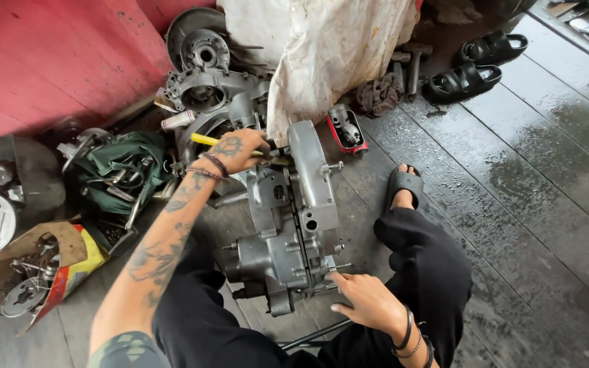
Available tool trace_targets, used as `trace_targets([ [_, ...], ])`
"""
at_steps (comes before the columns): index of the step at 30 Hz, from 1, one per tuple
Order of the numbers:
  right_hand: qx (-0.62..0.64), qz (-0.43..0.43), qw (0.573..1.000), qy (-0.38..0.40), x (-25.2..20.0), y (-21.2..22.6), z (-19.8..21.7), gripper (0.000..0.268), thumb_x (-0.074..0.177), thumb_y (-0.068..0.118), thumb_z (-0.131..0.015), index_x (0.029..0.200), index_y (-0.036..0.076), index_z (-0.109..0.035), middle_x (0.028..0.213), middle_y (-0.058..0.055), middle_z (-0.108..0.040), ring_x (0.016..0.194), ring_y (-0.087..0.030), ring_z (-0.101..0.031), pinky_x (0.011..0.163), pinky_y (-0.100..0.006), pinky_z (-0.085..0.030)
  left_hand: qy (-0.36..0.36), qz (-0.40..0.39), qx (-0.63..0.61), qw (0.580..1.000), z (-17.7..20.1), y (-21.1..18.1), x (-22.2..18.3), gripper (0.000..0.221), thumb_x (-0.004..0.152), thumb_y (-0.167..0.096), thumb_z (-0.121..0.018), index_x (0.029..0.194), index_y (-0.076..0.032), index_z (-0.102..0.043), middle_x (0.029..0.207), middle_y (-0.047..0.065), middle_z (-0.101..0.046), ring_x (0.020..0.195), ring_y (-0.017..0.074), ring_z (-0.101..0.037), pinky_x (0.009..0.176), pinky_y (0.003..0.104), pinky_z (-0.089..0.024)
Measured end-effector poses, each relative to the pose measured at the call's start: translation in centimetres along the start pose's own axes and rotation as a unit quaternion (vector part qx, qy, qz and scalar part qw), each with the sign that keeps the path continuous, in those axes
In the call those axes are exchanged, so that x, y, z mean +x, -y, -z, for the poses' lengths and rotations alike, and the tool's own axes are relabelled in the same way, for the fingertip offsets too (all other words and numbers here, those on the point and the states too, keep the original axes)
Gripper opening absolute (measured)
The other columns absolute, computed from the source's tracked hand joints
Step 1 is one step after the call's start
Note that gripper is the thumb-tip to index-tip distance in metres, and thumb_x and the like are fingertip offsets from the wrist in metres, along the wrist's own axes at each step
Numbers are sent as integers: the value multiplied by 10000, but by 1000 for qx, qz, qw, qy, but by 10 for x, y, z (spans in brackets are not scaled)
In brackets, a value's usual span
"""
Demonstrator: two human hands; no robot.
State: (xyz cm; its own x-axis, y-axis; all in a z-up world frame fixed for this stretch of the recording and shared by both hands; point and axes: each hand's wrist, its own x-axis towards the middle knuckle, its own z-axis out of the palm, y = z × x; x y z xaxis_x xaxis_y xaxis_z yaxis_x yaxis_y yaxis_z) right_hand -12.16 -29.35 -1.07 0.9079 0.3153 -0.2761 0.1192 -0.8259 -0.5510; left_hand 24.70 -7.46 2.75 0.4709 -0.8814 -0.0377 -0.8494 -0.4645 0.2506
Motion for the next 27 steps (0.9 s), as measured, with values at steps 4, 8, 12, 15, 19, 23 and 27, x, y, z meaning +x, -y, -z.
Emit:
trace_targets([
  [4,5,6,1000,-14,1,0,1,555,795,261,-792,1252,86,-529,775,-66,-694,701,-333,-679,629,-432,-517,-12,9,-23,1000,3,17,-23,165,751,-124,-806,909,-151,-765,922,4,-675,920,220,-661,870,374,-530],
  [8,3,7,1000,-1,0,-2,-6,540,795,261,-803,1223,93,-521,803,-67,-691,719,-331,-676,635,-441,-513,-50,12,-24,998,-6,0,-14,156,765,-120,-769,919,-139,-769,951,15,-663,900,238,-656,842,377,-532],
  [12,-2,7,1000,-5,-1,-6,-8,528,799,267,-799,1212,88,-522,789,-67,-691,742,-337,-681,650,-443,-511,-110,-1,-28,994,-7,-8,-17,133,797,-106,-755,926,-135,-765,918,-2,-651,792,196,-647,770,331,-533],
  [15,4,7,1000,-5,-1,-6,-6,526,799,265,-806,1196,78,-517,782,-65,-685,734,-324,-680,649,-429,-517,-110,20,-40,993,-16,-9,-29,125,801,-154,-768,925,-136,-767,856,-1,-605,730,202,-609,673,342,-499],
  [19,2,15,1000,-11,-3,-9,-10,504,802,274,-801,1166,84,-510,805,-69,-682,753,-338,-681,648,-446,-513,-42,55,45,997,-5,8,-23,189,757,-120,-780,929,-198,-773,1151,0,-729,1081,214,-679,1003,397,-531],
  [23,-3,5,1000,-4,-3,-8,-9,480,806,272,-800,1140,87,-509,807,-70,-687,757,-341,-685,666,-445,-523,-81,20,22,996,11,1,-30,106,834,-133,-729,923,-177,-768,910,-15,-632,814,198,-649,762,344,-532],
  [27,-5,10,1000,-1,-2,-9,-11,466,812,272,-800,1108,73,-500,867,-70,-674,766,-342,-674,669,-451,-520,-252,66,65,963,1,39,-41,268,752,-96,-782,1019,-90,-784,1249,106,-697,1052,314,-683,915,391,-533],
])
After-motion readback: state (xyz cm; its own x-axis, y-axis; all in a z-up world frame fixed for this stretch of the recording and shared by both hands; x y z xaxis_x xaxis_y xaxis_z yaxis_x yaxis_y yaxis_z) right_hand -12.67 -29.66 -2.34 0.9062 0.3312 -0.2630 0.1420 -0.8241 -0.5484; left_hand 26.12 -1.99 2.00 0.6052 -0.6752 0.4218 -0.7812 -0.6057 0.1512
